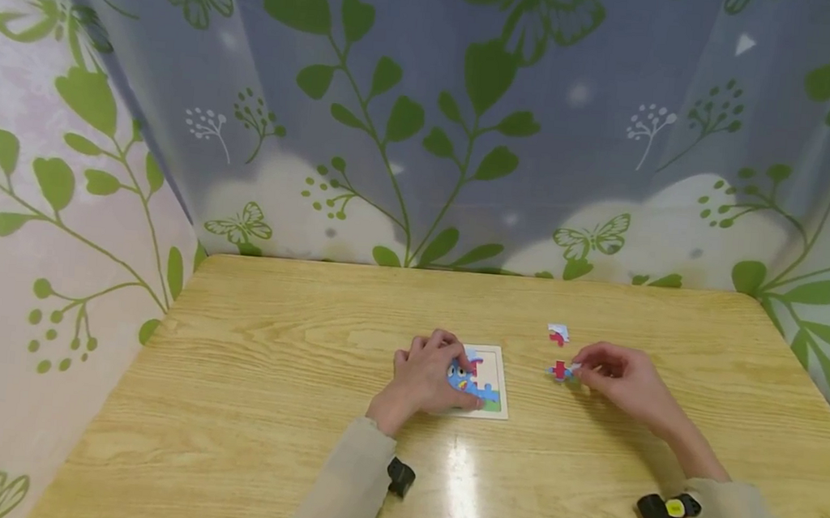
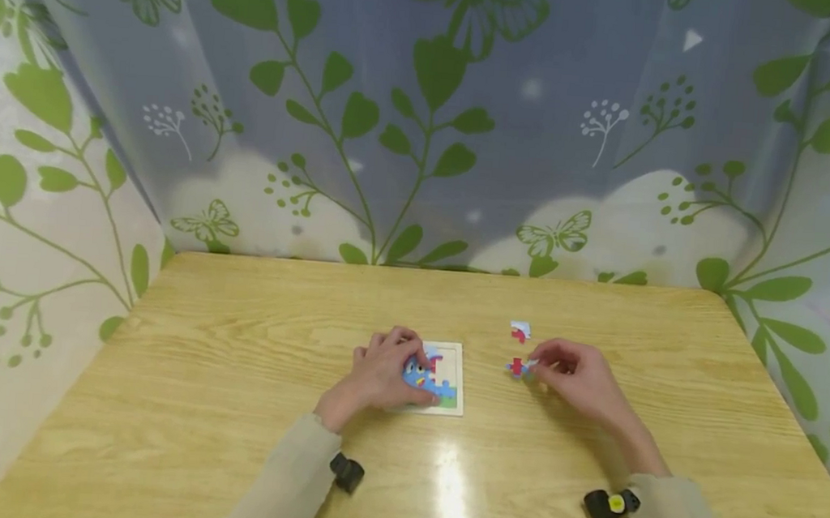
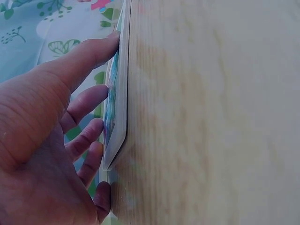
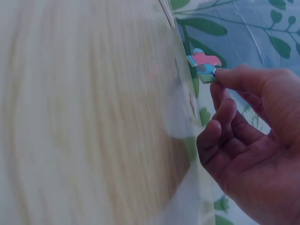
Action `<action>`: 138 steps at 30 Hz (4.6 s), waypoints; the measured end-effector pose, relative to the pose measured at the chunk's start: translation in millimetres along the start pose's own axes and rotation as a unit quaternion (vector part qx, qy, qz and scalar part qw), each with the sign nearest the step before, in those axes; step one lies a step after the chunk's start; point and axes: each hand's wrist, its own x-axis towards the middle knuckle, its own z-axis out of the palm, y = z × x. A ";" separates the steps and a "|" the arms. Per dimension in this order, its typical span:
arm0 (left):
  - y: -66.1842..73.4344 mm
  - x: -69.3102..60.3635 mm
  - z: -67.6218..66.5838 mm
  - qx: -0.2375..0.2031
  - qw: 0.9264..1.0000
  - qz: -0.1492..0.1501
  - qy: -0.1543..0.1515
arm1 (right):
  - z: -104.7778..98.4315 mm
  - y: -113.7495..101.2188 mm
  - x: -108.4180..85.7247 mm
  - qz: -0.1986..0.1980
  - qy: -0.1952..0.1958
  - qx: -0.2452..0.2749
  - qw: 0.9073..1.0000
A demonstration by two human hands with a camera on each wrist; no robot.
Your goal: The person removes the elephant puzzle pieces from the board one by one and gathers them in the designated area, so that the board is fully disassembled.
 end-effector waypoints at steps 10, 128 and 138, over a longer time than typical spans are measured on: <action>-1.4 -1.7 1.3 -0.001 1.000 0.000 -0.003 | -16.9 9.8 -1.0 0.018 0.020 -0.044 0.999; -17.5 -4.5 -8.8 -0.022 0.997 0.066 -0.030 | 69.1 -50.5 24.1 -0.104 -0.116 -0.084 0.984; -17.7 -3.9 -7.5 -0.024 0.997 0.068 -0.034 | 76.6 -51.4 26.0 -0.096 -0.151 -0.099 0.979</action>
